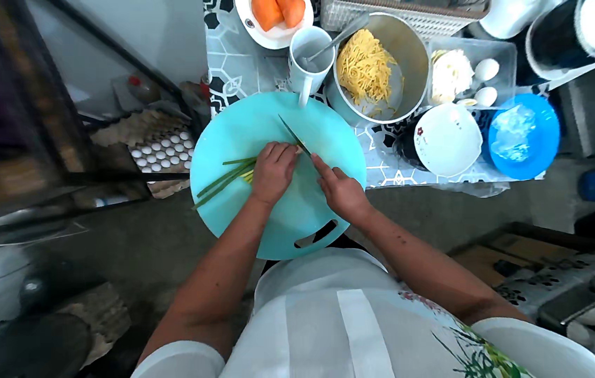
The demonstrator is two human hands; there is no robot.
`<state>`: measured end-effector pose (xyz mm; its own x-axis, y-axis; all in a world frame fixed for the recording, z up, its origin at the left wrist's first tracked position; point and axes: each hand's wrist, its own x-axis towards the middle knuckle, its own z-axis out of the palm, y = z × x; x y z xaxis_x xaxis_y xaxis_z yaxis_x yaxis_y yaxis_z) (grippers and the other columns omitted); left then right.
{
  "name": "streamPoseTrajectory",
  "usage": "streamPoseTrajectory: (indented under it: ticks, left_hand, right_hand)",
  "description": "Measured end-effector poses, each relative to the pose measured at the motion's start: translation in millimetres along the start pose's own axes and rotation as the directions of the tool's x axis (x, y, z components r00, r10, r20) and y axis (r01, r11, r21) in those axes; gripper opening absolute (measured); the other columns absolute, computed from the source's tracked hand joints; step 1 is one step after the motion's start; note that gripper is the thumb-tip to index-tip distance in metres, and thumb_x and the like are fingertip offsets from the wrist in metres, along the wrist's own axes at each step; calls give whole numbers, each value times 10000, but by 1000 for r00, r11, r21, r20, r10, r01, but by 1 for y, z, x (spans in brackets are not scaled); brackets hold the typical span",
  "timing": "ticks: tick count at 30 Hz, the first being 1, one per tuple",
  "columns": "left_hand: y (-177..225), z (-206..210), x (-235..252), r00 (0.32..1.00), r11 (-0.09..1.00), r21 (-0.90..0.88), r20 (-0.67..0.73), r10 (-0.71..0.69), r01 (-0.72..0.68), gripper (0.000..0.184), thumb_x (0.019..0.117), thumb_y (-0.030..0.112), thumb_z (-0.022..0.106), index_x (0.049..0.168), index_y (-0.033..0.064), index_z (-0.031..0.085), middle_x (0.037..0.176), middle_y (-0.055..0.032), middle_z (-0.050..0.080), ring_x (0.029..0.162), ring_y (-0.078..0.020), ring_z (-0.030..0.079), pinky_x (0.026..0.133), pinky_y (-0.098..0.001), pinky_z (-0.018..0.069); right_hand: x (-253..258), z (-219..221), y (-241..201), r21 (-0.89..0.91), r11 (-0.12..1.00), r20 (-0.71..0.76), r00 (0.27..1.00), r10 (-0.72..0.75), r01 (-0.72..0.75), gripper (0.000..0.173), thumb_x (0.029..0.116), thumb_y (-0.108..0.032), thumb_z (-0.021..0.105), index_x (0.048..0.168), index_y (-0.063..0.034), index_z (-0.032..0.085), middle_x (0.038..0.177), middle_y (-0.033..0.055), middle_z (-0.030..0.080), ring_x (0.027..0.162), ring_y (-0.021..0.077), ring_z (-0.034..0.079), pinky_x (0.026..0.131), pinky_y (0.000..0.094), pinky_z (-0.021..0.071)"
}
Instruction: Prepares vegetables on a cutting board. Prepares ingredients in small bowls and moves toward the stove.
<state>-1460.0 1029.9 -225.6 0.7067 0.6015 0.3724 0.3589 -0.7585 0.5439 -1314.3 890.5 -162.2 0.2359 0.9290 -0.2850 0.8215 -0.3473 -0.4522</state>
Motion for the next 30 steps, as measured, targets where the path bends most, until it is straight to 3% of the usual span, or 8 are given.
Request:
streamPoseTrajectory:
  ticks: [3,8,13,17,22,26,30]
  left_hand:
    - [0,0,3,1000,1000,13,25,-15,15,222,1021,151,593,1137,17,727,1147,-182,707,1120,-370,661,984,-487,534]
    - [3,-2,7,1000,1000,7,25,-7,7,185,980,96,599,1071,-19,713,1103,-209,703,1072,-390,666,940,-500,542]
    - [3,-2,7,1000,1000,21,23,-10,9,184,987,86,611,1083,-21,725,1094,-213,709,1074,-393,665,959,-483,535]
    - [7,-5,9,999,998,48,13,-38,37,183,1010,117,607,1062,4,741,1049,-173,734,1067,-375,660,983,-459,509]
    - [10,-9,11,995,996,19,50,-90,89,158,996,90,620,1042,-18,726,1036,-199,725,1058,-382,669,973,-472,522]
    - [9,-9,12,995,997,26,53,-80,79,147,981,72,637,1034,-25,734,1030,-204,727,1053,-389,672,971,-474,525]
    - [7,-12,14,996,998,6,65,-63,63,154,997,74,625,1040,-25,733,1037,-191,734,1053,-373,678,983,-462,521]
  right_hand:
    - [-23,-11,15,57,998,25,1000,-2,0,538,1072,-183,526,1594,-202,398,988,205,679,720,356,691,638,520,585]
    - [-41,-14,-2,-104,994,-62,998,-25,18,545,1030,-128,561,1558,-231,470,932,204,656,604,331,657,516,470,549]
    - [3,2,-8,-89,996,23,1000,1,2,612,1043,-114,534,1606,-291,373,1032,225,633,616,335,654,535,466,560]
    - [27,-18,-5,61,998,116,993,29,-36,533,1106,-249,448,1619,-331,327,1118,222,661,810,398,692,691,554,571]
    - [-13,-24,-8,-28,999,79,997,20,-18,564,1079,-191,501,1605,-336,361,1047,196,637,640,330,649,554,485,551]
    - [-5,-7,-10,-73,997,147,988,48,-38,707,1037,-83,528,1634,-359,270,1126,226,608,687,342,665,586,473,561]
    - [27,-15,-7,21,1000,124,992,-5,3,568,1094,-206,466,1624,-337,309,1100,232,653,772,395,684,656,540,565]
